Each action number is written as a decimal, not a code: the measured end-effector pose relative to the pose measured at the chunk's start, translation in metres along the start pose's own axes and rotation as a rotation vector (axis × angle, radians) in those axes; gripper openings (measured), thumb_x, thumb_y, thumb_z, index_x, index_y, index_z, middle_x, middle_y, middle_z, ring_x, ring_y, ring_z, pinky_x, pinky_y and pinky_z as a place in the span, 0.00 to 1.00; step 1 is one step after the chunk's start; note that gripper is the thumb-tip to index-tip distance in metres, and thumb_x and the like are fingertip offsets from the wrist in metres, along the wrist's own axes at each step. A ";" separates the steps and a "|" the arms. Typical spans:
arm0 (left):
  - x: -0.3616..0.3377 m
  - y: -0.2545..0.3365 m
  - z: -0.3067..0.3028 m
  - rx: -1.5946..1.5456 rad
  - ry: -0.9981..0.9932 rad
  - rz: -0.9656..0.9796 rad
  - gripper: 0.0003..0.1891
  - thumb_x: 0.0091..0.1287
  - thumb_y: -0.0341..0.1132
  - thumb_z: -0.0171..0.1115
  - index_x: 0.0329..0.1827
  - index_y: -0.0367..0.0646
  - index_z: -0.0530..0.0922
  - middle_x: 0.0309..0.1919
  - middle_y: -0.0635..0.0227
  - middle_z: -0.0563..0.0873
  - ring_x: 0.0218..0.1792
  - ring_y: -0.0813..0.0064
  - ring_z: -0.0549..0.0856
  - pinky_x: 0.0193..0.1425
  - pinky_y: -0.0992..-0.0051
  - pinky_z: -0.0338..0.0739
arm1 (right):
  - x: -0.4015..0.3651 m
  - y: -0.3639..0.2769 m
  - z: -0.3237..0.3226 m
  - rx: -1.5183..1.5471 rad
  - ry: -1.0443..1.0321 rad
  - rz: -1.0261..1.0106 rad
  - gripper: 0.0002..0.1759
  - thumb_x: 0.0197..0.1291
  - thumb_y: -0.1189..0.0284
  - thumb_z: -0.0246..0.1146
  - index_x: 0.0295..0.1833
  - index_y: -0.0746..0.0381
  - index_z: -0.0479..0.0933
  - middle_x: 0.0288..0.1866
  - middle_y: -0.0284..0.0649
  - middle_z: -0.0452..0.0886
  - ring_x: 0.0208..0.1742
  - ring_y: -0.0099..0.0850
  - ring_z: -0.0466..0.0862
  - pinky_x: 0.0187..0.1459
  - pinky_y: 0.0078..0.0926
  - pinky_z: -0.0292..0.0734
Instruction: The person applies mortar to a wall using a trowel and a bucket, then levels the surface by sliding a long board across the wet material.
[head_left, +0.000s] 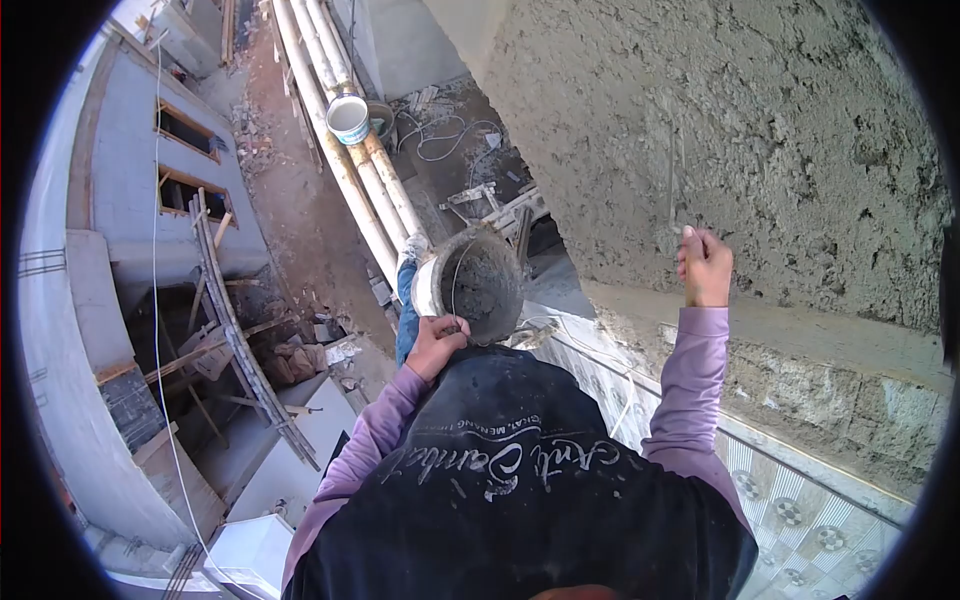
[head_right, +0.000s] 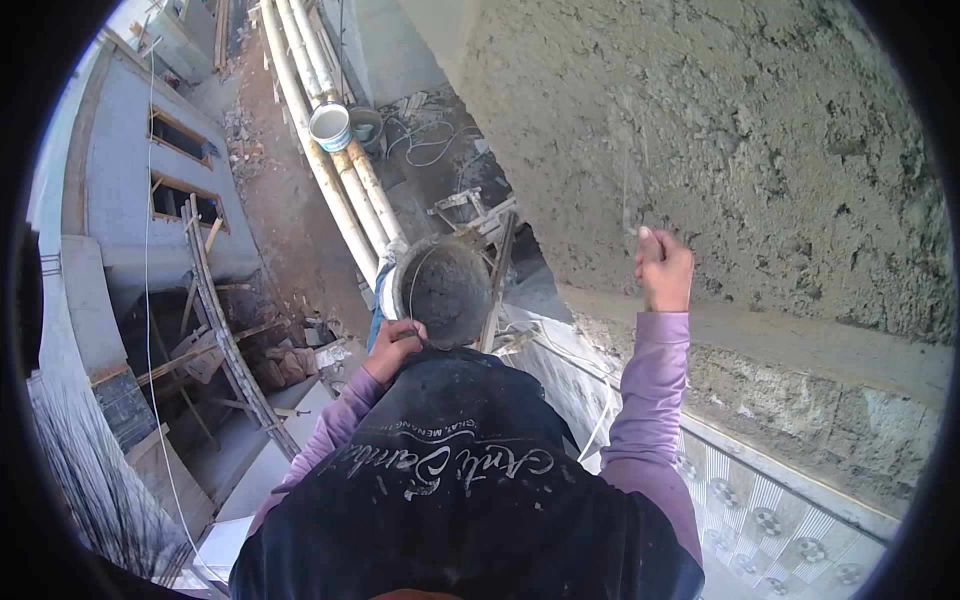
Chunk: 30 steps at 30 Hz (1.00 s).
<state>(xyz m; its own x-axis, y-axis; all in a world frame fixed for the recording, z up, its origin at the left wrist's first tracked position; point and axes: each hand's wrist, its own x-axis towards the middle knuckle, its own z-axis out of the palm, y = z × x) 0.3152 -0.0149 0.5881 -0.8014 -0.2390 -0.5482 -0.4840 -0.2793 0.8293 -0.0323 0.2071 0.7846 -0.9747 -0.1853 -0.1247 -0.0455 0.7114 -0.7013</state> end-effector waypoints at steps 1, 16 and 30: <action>-0.001 0.012 0.003 -0.031 0.008 -0.016 0.09 0.55 0.34 0.65 0.37 0.43 0.83 0.41 0.67 0.75 0.46 0.73 0.76 0.55 0.75 0.70 | -0.014 0.003 -0.001 -0.078 -0.033 0.000 0.18 0.66 0.62 0.63 0.37 0.68 0.82 0.23 0.46 0.82 0.22 0.36 0.80 0.28 0.34 0.74; 0.005 0.004 -0.002 -0.079 0.042 -0.011 0.08 0.53 0.32 0.64 0.36 0.44 0.83 0.36 0.70 0.73 0.42 0.77 0.73 0.49 0.77 0.67 | 0.102 0.020 0.103 -0.684 0.117 -0.095 0.22 0.63 0.56 0.63 0.42 0.67 0.84 0.44 0.62 0.84 0.49 0.59 0.84 0.54 0.51 0.79; 0.018 0.041 -0.001 -0.100 -0.086 -0.023 0.07 0.53 0.31 0.63 0.34 0.41 0.81 0.35 0.72 0.77 0.39 0.79 0.76 0.47 0.79 0.69 | 0.062 -0.077 -0.049 -0.406 0.503 -0.256 0.21 0.61 0.57 0.67 0.39 0.67 0.85 0.34 0.56 0.86 0.35 0.49 0.88 0.42 0.41 0.81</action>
<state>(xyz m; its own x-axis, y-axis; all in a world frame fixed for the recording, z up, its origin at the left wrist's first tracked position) 0.2812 -0.0314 0.6118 -0.8200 -0.1520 -0.5518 -0.4682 -0.3761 0.7995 -0.1005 0.1746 0.8652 -0.9008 -0.1143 0.4190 -0.2702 0.9028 -0.3346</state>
